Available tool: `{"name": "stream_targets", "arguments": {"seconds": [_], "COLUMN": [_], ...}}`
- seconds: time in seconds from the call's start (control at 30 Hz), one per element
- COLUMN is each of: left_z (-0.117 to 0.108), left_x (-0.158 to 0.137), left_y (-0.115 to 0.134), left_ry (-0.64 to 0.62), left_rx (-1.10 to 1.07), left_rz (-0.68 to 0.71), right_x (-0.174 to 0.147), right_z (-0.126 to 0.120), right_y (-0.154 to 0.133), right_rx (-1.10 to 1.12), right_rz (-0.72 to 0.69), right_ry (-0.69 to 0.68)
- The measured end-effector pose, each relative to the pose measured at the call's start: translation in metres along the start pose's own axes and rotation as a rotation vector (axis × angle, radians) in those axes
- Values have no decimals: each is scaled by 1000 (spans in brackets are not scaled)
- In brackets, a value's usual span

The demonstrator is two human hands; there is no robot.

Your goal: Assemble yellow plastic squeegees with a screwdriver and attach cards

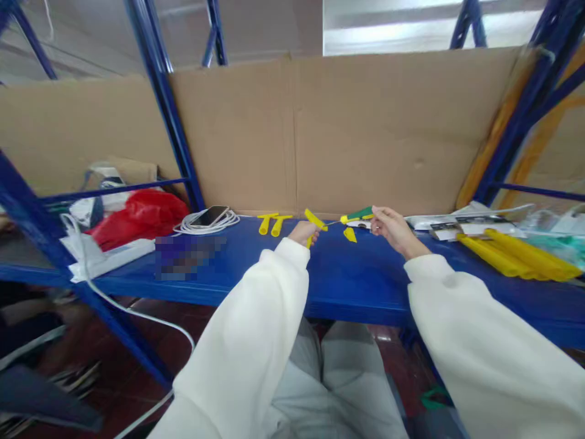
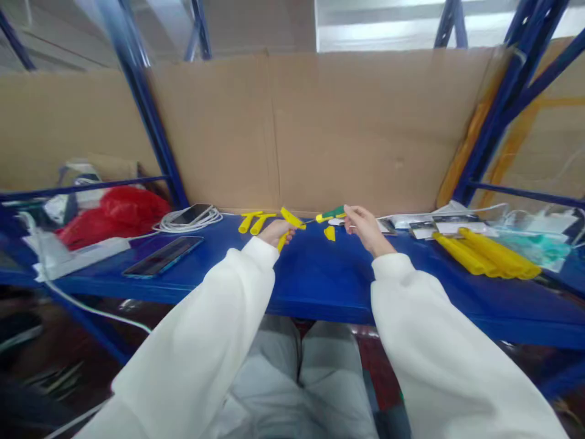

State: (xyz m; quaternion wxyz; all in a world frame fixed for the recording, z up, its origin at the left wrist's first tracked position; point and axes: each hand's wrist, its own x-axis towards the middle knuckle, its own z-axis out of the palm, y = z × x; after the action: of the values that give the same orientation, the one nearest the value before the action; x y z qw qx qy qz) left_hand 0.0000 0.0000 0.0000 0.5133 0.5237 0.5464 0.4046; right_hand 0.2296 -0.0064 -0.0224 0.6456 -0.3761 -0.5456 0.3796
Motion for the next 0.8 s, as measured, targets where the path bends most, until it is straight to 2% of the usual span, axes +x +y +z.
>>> {"name": "stream_targets", "arguments": {"seconds": [0.33, 0.6, 0.8], "left_z": [0, 0, -1], "left_x": [5, 8, 10], "left_y": [-1, -2, -3], "left_ry": [1, 11, 20], "left_rx": [-5, -3, -5], "left_rz": [-18, -17, -17], "right_x": [0, 1, -1], "right_z": [-1, -5, -2], "right_y": [2, 2, -2], "right_rx": [-54, -64, -26], "right_rz": [-1, -36, -10], "right_ry": [23, -56, -75]}}
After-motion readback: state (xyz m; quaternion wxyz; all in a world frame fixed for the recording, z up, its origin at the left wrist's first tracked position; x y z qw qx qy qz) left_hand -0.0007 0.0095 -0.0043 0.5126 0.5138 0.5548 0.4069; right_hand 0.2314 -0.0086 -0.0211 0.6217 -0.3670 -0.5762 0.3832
